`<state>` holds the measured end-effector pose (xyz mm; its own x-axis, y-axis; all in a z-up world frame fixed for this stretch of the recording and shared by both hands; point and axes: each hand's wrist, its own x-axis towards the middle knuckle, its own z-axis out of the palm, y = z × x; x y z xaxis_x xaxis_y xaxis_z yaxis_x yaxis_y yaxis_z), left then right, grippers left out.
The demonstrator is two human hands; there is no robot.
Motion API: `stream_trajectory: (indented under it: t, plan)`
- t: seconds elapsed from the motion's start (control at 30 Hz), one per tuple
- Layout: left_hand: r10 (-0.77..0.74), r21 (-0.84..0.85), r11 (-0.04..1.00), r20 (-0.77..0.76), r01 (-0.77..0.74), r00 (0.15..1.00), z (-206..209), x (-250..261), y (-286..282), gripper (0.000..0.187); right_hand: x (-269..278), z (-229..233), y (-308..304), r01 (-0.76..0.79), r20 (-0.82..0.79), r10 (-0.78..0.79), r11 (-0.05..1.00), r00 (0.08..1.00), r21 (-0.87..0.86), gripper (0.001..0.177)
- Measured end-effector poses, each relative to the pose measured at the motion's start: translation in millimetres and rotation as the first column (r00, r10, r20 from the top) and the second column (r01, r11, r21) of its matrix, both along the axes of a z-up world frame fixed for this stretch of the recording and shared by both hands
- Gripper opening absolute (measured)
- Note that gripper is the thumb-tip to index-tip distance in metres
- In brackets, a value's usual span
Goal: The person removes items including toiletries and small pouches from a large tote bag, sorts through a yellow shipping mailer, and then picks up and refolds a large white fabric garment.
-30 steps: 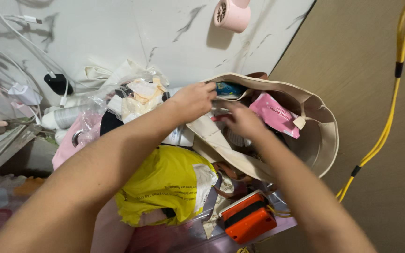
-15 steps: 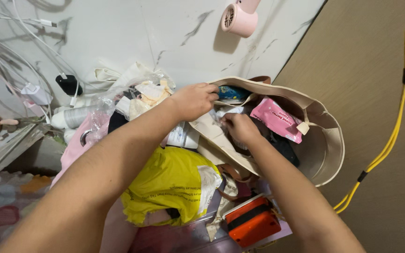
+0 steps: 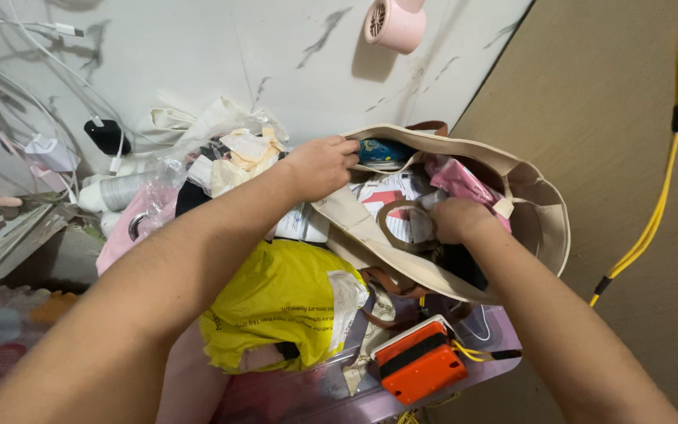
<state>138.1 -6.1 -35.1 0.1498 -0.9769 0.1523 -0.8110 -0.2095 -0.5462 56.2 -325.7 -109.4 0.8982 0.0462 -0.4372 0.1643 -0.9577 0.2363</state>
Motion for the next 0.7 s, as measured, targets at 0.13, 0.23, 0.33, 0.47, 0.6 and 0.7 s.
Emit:
stream_trajectory:
  t: [0.13,0.23,0.33,0.47,0.6,0.7]
  plan:
    - [0.016,0.043,0.999,0.021,-0.017,1.0,0,-5,-2,0.021,-9,27,40,-0.208,0.254,0.102,0.875,0.962,0.438,0.046]
    - [0.083,0.072,0.994,0.03,-0.085,0.996,7,-17,-3,0.023,-14,27,60,-0.289,0.25,0.202,0.877,0.947,0.384,0.064]
    - [0.34,0.306,0.905,-0.103,-0.296,0.935,26,-42,-16,0.067,-17,19,64,-0.288,0.06,0.284,0.905,0.957,0.313,0.1]
    - [0.474,0.443,0.855,-0.458,-0.27,0.752,35,-85,-32,0.081,-26,18,60,-0.292,0.082,0.283,0.947,0.956,0.137,0.114]
    - [0.316,0.37,0.923,-0.582,-0.102,0.75,14,-100,-32,0.067,-20,26,55,-0.342,0.049,0.339,0.935,0.94,0.098,0.109]
    - [0.287,0.371,0.925,-0.544,-0.081,0.788,-5,-98,-33,0.022,-18,18,51,-0.375,0.106,0.368,0.925,0.924,0.06,0.094]
